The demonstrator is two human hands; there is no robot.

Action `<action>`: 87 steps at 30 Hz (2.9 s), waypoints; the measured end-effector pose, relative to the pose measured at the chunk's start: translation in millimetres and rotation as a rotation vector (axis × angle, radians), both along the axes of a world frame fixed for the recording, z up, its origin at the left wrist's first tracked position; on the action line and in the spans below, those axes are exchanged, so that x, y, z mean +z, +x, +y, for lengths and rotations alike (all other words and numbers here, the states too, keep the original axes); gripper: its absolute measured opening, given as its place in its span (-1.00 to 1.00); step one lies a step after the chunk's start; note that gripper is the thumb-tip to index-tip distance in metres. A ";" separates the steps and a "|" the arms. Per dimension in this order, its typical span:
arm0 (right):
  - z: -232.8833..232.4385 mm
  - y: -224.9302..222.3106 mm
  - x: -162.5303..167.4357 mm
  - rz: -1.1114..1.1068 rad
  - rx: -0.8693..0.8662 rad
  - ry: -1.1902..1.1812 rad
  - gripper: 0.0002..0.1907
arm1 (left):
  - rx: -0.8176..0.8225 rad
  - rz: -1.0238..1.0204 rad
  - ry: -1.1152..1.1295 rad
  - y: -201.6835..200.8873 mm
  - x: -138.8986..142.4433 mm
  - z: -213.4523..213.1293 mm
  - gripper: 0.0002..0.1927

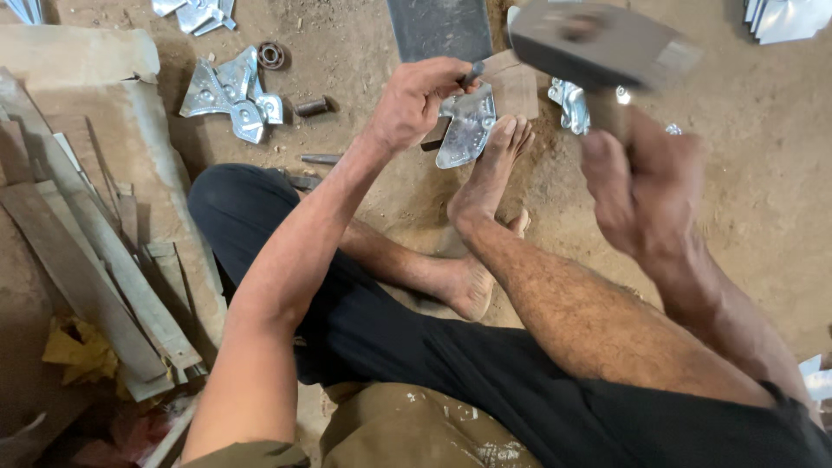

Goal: The person sits on the ground and hammers a punch against rivets on galvanized sheet-metal bracket pieces, working one piece at a time on a wooden block over an anvil plate, then sets the finished piece aside and picks up the next bracket to continue riveting.

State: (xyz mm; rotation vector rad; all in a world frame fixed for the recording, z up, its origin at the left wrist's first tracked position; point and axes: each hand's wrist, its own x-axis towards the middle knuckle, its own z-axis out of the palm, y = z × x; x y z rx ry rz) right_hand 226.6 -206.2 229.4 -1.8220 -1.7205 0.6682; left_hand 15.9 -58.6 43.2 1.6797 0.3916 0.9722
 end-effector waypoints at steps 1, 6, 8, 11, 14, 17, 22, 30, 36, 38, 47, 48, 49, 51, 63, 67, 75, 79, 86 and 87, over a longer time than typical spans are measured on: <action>-1.5 -0.1 0.0 0.024 0.047 0.164 -0.59 | 0.007 -0.005 0.001 -0.2 -0.1 0.1 -0.61; -7.6 9.0 -31.7 -0.101 -0.085 -0.325 -0.62 | 0.035 0.061 -0.017 -0.1 -4.1 -1.5 -0.68; -22.1 24.3 -52.6 -0.093 -0.105 -0.297 -0.65 | 0.073 0.064 -0.047 3.7 -8.8 0.9 -0.71; -74.8 47.3 -89.7 -0.142 -0.171 -0.118 -0.76 | 0.068 -0.201 -0.554 12.0 -18.1 16.4 -0.79; -128.3 56.4 -145.6 -0.360 -0.292 -0.156 -0.74 | 0.139 -0.453 -0.957 9.6 -25.4 32.1 -0.88; -145.6 67.9 -184.8 -0.339 -0.290 -0.198 -0.70 | 0.270 -0.019 -0.591 -1.8 -23.5 32.0 -0.79; -78.4 64.3 -166.2 -0.243 -0.174 0.004 -0.72 | 0.410 0.734 0.211 -8.5 5.3 0.9 -0.53; 67.4 -4.3 -119.5 -0.108 0.256 0.154 -0.78 | 0.257 0.567 -0.071 -8.9 55.5 -8.9 -0.62; 87.7 68.0 -149.5 0.337 -0.219 0.236 -0.94 | 0.464 0.306 0.061 -16.3 61.2 -16.6 -0.49; 96.6 93.8 -167.4 0.573 -0.467 0.197 -0.92 | 0.343 0.648 0.006 -17.9 59.8 -20.5 -0.32; 87.7 111.9 -201.1 -0.044 -0.735 0.125 -0.81 | 0.240 0.706 0.199 -22.0 40.5 -38.2 -0.22; 78.2 121.5 -197.5 -0.285 -0.715 0.261 -0.86 | 0.233 0.698 0.216 -23.4 39.1 -36.5 -0.25; 67.3 134.5 -193.6 -0.308 -0.744 0.309 -0.89 | 0.229 0.696 0.222 -24.3 37.7 -33.5 -0.22; 36.2 166.9 -186.7 -0.248 -0.771 0.317 -0.91 | 0.215 0.686 0.233 -25.0 36.6 -27.9 -0.17; -82.5 240.3 -202.7 -0.274 -0.405 -0.124 -0.42 | 0.225 0.708 0.274 -22.4 42.0 -13.8 -0.35; -74.0 239.8 -193.4 -0.183 -0.449 -0.224 -0.42 | 0.222 0.729 0.244 -22.6 42.2 -14.7 -0.29; -66.8 242.7 -193.5 -0.258 -0.372 -0.235 -0.21 | 0.213 0.746 0.267 -21.2 41.5 -11.5 -0.35; -63.8 255.3 -191.5 -0.136 -0.383 -0.273 -0.32 | 0.207 0.744 0.234 -22.2 40.5 -11.7 -0.34; -61.6 244.9 -150.1 -0.120 -0.342 -0.290 -0.71 | 0.205 0.703 0.249 -21.2 35.6 -6.3 -0.32; -59.8 235.4 -138.2 -0.151 -0.300 -0.222 -0.73 | 0.201 0.697 0.247 -20.7 35.7 -3.8 -0.31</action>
